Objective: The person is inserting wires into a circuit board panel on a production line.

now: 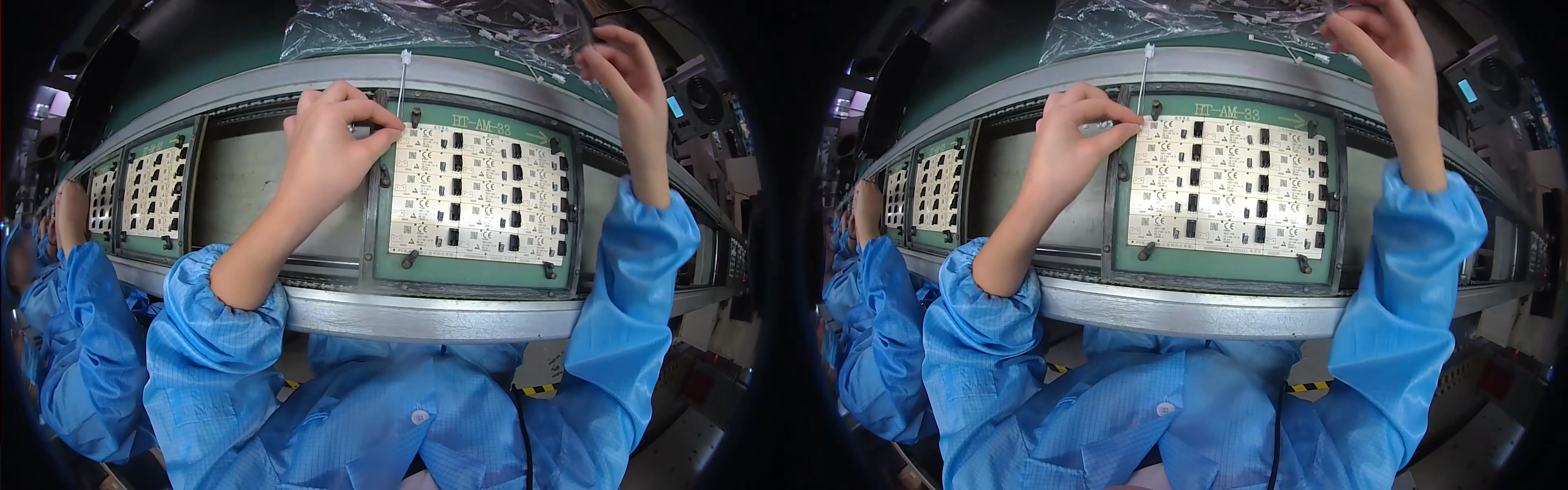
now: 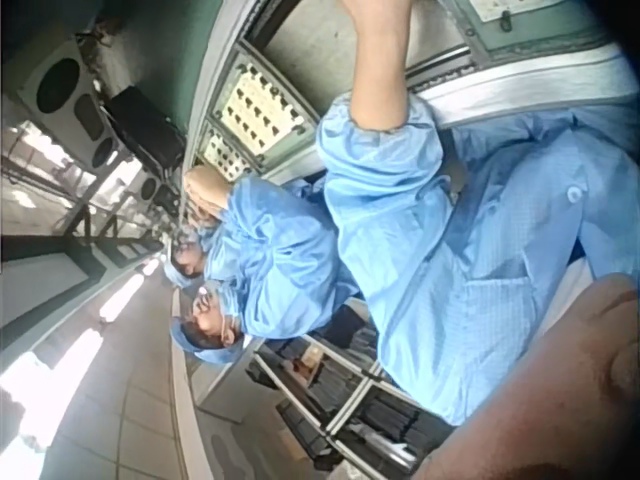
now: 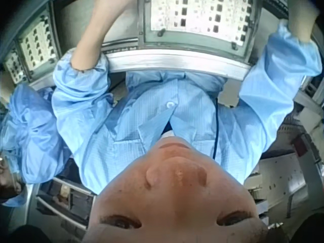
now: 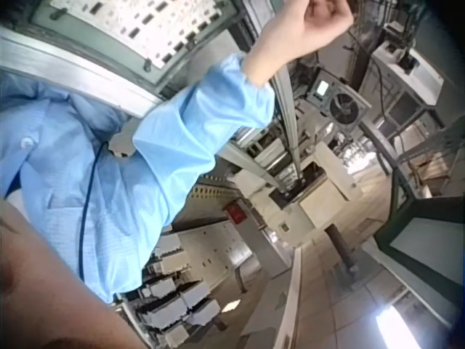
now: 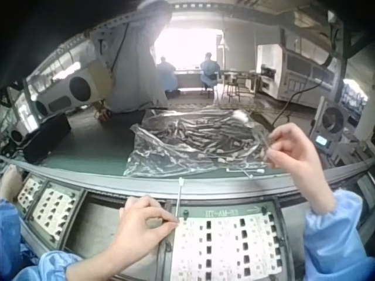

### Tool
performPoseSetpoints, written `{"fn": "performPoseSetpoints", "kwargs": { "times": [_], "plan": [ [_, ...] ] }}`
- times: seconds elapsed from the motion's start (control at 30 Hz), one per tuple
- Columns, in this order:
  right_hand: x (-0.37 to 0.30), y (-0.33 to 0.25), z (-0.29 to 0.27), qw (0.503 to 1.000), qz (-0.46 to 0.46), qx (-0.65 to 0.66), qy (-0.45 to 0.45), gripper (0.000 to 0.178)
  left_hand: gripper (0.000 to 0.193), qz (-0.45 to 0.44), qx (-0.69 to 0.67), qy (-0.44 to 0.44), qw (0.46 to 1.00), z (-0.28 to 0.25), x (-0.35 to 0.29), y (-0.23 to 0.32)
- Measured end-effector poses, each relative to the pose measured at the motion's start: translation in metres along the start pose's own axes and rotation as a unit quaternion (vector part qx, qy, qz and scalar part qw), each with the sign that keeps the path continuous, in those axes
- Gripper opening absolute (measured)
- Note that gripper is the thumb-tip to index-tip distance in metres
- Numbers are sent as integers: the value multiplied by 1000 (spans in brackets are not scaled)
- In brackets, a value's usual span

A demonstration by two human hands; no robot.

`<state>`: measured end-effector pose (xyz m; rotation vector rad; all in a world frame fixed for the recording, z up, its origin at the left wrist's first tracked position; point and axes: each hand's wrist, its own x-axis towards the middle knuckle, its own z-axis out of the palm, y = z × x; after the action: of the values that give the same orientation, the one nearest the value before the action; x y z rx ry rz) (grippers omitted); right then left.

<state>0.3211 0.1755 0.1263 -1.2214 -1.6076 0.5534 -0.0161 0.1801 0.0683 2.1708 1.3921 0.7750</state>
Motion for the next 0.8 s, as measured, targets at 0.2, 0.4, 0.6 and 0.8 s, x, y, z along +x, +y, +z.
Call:
{"fn": "performPoseSetpoints", "kwargs": {
  "times": [0.2,0.4,0.6,0.8],
  "plan": [
    [-48,8,-14,998,62,28,1,33,13,-28,-57,-37,997,1,3,-5],
    [-55,5,-8,995,57,78,-14,33,13,-32,-96,-54,993,1,4,-10],
    [-58,3,-5,994,83,68,-19,33,14,-8,-44,-14,999,5,-1,-10],
    [-59,7,-7,995,72,64,-33,33,12,8,14,3,1000,5,-4,-1]
  ]
}}
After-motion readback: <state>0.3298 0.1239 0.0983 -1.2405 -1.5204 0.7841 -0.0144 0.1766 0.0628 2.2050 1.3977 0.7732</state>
